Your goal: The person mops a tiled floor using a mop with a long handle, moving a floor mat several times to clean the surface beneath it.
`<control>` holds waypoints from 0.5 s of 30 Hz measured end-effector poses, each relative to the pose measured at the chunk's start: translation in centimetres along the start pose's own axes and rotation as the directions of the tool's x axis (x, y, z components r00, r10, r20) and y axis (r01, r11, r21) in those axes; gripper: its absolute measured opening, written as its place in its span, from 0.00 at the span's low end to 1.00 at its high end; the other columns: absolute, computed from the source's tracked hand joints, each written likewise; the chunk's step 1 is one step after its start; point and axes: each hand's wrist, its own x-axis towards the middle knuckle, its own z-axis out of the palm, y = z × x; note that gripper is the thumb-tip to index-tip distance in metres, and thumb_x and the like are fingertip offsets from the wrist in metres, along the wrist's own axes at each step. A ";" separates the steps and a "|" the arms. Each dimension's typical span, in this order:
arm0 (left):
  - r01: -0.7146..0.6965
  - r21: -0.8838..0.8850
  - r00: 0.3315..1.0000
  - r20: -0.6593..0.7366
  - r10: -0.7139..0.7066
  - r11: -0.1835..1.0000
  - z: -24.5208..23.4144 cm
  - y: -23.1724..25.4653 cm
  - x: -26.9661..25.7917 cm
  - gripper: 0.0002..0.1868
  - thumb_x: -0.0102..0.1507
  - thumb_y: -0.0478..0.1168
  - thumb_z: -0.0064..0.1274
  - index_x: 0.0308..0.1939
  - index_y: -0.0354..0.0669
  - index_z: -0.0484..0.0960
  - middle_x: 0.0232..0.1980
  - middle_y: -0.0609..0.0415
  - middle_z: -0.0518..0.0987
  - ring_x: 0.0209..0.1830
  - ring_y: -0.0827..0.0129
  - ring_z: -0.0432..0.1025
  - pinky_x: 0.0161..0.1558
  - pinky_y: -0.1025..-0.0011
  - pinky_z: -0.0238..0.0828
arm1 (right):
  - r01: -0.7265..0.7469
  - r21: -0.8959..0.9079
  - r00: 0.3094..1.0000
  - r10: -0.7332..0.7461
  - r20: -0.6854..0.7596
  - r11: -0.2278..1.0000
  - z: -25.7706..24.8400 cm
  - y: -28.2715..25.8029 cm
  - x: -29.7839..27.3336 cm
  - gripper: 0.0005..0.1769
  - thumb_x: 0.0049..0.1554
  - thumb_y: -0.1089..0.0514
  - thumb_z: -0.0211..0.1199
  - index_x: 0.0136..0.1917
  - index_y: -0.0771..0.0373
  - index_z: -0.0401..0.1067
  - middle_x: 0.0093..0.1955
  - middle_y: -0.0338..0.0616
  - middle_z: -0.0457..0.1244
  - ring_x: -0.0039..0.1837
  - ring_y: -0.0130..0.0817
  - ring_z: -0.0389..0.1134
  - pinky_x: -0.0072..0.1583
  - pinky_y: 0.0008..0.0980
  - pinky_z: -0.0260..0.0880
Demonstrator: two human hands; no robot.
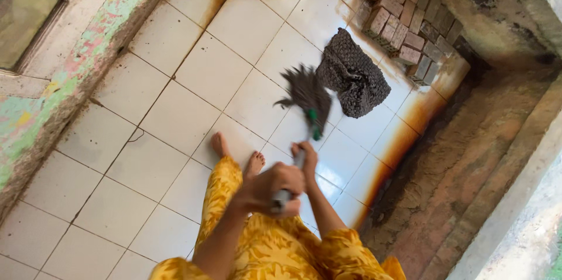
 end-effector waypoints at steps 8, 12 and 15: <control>0.132 -0.012 0.979 -0.153 -0.133 0.991 5.0 -6.4 -3.8 0.15 0.51 0.28 0.53 0.23 0.36 0.60 0.22 0.51 0.65 0.22 0.58 0.58 0.28 0.64 0.58 | 0.308 -0.746 0.937 -0.323 0.131 0.591 -10.2 3.5 -0.7 0.13 0.53 0.55 0.70 0.36 0.64 0.70 0.37 0.46 0.63 0.40 0.46 0.65 0.43 0.41 0.65; -0.162 0.023 0.928 -0.336 0.161 0.986 -1.6 0.8 -8.0 0.05 0.57 0.26 0.49 0.32 0.30 0.69 0.25 0.52 0.69 0.26 0.60 0.67 0.44 0.59 0.66 | 0.339 -0.730 0.938 -0.275 0.213 0.593 -0.4 3.2 -3.2 0.11 0.52 0.56 0.69 0.35 0.63 0.71 0.37 0.48 0.64 0.41 0.49 0.67 0.43 0.44 0.66; 0.198 0.099 0.949 -0.270 -0.165 0.975 -7.0 8.2 -11.4 0.13 0.53 0.25 0.51 0.21 0.34 0.61 0.22 0.50 0.64 0.24 0.60 0.62 0.41 0.65 0.69 | 0.395 -0.598 0.918 -0.279 0.281 0.697 10.3 1.3 -5.4 0.06 0.51 0.61 0.66 0.35 0.63 0.72 0.38 0.48 0.63 0.40 0.46 0.67 0.43 0.41 0.66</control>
